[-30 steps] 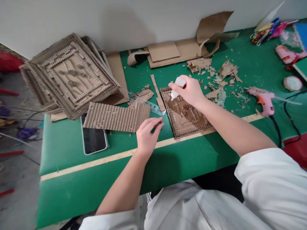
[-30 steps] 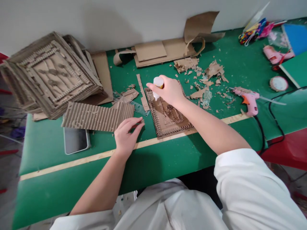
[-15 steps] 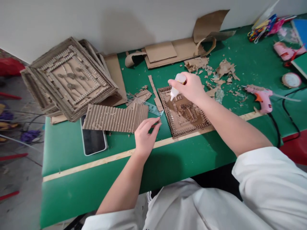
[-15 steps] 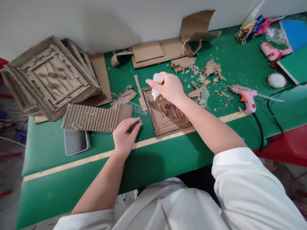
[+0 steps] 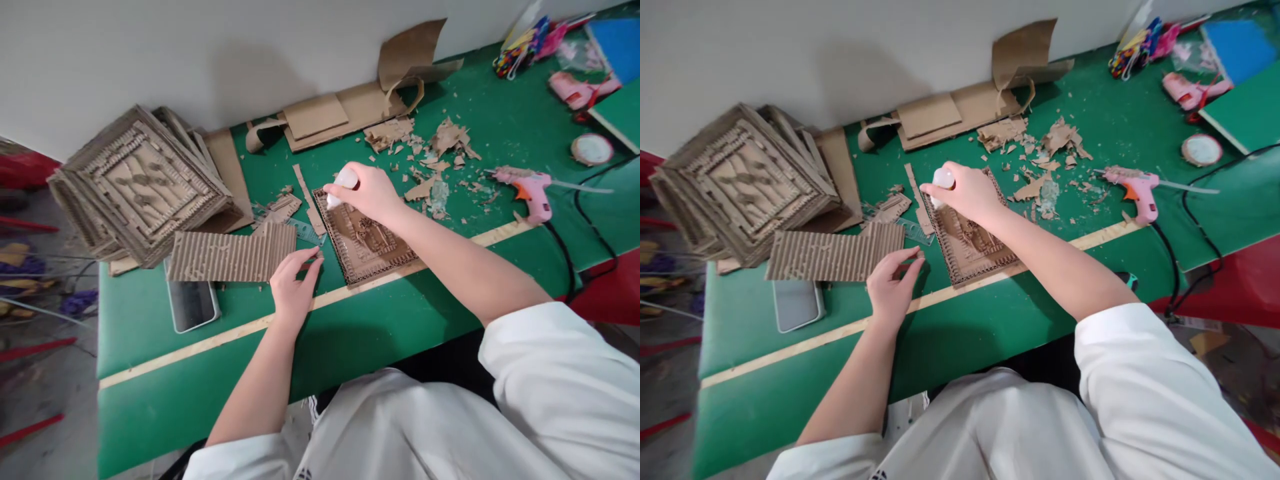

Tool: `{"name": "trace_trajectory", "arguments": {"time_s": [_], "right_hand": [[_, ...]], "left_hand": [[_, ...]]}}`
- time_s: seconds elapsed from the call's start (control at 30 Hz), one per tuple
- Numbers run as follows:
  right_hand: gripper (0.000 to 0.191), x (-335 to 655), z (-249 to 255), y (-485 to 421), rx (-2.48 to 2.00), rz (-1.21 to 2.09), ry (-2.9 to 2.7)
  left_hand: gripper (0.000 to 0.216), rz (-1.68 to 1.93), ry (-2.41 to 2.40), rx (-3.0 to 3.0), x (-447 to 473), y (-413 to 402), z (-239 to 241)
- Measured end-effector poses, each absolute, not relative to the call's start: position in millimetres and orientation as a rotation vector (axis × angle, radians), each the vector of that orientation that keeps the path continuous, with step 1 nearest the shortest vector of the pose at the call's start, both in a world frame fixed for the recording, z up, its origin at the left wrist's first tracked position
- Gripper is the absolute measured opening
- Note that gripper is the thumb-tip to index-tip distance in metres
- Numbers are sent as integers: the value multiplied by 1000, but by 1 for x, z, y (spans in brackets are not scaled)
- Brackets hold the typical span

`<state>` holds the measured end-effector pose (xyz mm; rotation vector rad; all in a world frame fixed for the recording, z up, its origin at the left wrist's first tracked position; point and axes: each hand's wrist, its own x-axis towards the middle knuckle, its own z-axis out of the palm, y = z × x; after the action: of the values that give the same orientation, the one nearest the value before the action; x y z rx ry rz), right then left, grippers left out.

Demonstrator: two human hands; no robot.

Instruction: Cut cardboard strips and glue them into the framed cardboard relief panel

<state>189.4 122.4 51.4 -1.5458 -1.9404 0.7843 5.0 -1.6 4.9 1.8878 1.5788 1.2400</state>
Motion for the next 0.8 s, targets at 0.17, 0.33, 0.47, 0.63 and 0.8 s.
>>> {"name": "trace_trajectory", "arguments": {"time_s": [0.17,0.33,0.47,0.63,0.8], "right_hand": [[43,207,50,133,-1413,778,-1477],[36,253,61,124,-1304,1071,-1050],[42,284,70,94,-1198,1149,-1013],[50,312,65,70,-1169,962,-1022],[49,328,49,66,-1231,935,-946]], "left_hand": [[14,1239,1570,1899,3,-2,4],[15,1203,1582,1999,2,11,13],[16,1043,1650,2157,7,41,24],[17,800,1584,2504,20,82,20],[16,663,1502,2616,31,98,11]]}}
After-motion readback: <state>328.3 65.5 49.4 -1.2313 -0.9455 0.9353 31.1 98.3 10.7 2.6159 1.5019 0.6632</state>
